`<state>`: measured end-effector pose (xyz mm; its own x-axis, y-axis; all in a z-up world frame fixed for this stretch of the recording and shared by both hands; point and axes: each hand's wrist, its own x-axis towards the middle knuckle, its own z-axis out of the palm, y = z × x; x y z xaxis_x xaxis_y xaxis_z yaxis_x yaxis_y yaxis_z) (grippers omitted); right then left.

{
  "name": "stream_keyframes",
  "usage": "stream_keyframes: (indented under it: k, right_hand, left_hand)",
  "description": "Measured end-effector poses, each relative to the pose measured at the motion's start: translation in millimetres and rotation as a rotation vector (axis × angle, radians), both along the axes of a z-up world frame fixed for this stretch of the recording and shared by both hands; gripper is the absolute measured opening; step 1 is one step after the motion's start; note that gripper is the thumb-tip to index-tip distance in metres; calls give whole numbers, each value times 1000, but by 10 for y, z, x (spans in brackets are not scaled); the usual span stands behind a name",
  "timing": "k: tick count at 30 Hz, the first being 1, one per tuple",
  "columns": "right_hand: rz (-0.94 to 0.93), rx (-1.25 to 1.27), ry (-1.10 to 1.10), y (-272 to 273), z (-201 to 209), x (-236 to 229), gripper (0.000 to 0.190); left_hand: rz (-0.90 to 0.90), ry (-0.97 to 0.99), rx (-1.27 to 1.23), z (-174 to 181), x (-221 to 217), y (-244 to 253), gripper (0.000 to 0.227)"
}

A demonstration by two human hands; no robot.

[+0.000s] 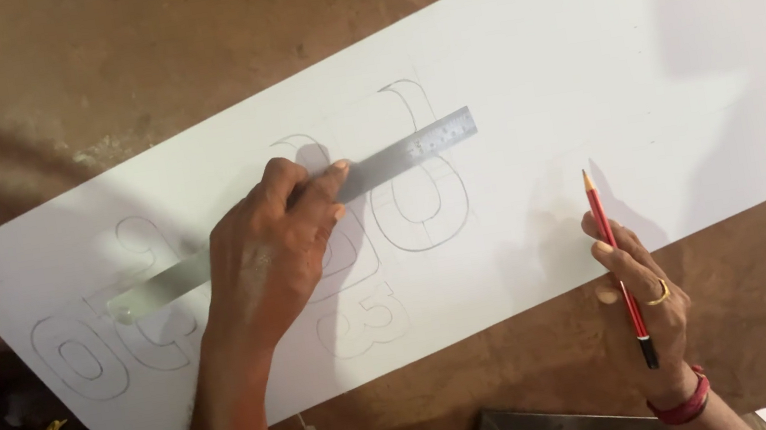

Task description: The recorder is using a ruler, square, and pencil to measure and mark character outlines on a white board, likely for a sign or template.

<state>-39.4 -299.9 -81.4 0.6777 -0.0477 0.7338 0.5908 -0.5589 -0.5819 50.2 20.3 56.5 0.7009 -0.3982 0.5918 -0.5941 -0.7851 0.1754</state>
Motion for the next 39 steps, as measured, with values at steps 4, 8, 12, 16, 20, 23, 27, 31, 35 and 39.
stream_keyframes:
  k: [4,8,12,16,20,23,27,31,35,39]
  right_hand:
    - [22,0,20,-60,-64,17,30]
    - [7,16,23,-1,-8,16,35]
    - [45,43,8,2,5,28,36]
    - [29,54,33,-13,-58,22,37]
    - [49,68,42,-32,-68,22,36]
    - [56,65,56,-34,-50,18,36]
    - [35,88,74,-39,-105,18,36]
    - [10,54,67,-34,-113,23,38]
    - [19,44,36,-22,-128,48,39]
    - [35,63,26,2,-68,113,39]
  left_hand:
    - [-6,28,14,13,56,-9,31]
    - [-13,41,18,13,69,8,32]
    - [-9,47,32,30,73,8,32]
    - [-10,94,30,-2,44,-11,31]
    - [-42,82,52,-45,14,-33,32]
    - [-50,85,53,-38,8,-31,33]
    - [-55,118,50,-32,22,-21,33]
    - [-73,114,41,-9,30,1,32]
    - [-79,139,32,-35,44,30,33]
    - [-74,140,42,-52,43,38,32]
